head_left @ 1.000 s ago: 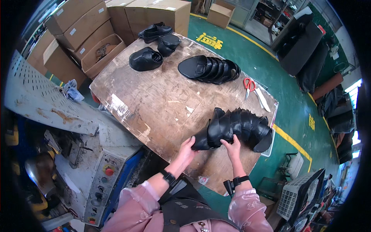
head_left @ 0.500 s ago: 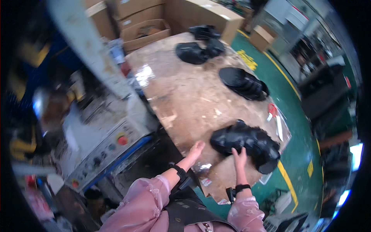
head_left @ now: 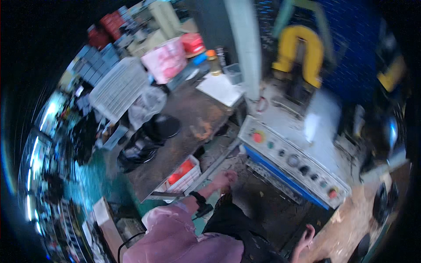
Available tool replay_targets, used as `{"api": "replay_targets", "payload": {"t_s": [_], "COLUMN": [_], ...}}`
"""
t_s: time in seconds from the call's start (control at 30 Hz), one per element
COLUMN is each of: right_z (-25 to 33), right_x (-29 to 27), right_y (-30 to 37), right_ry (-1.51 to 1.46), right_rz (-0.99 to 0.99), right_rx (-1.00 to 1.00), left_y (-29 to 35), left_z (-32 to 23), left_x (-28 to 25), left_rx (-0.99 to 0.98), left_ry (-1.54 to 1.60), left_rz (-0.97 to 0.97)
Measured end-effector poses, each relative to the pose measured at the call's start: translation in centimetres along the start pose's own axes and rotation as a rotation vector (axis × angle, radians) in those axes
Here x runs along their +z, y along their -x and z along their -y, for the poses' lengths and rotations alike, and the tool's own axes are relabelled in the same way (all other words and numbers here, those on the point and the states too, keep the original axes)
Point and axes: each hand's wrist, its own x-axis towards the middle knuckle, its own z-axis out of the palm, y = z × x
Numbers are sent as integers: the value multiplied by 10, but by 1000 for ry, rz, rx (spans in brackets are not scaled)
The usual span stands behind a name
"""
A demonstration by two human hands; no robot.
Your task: Using a heat-shaping machine to form and last shoe upper components.
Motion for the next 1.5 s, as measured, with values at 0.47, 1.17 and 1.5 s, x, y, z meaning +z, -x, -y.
{"api": "replay_targets", "payload": {"t_s": [0.47,1.17,1.5], "right_z": [341,398,302], "right_x": [445,319,104], "right_y": [20,-68,-108], "right_ry": [-75,522,583], "right_rz": [1089,1360,1143], "right_rx": [-195,-829,-360], "left_y": [-8,-31,-41], "left_z": [-62,-219,-213], "left_x": [-452,-147,92], "left_rx": [-370,562,818], "left_ry": [-1436,-1022,-778], "left_rz": [-1000,1057,1269]}}
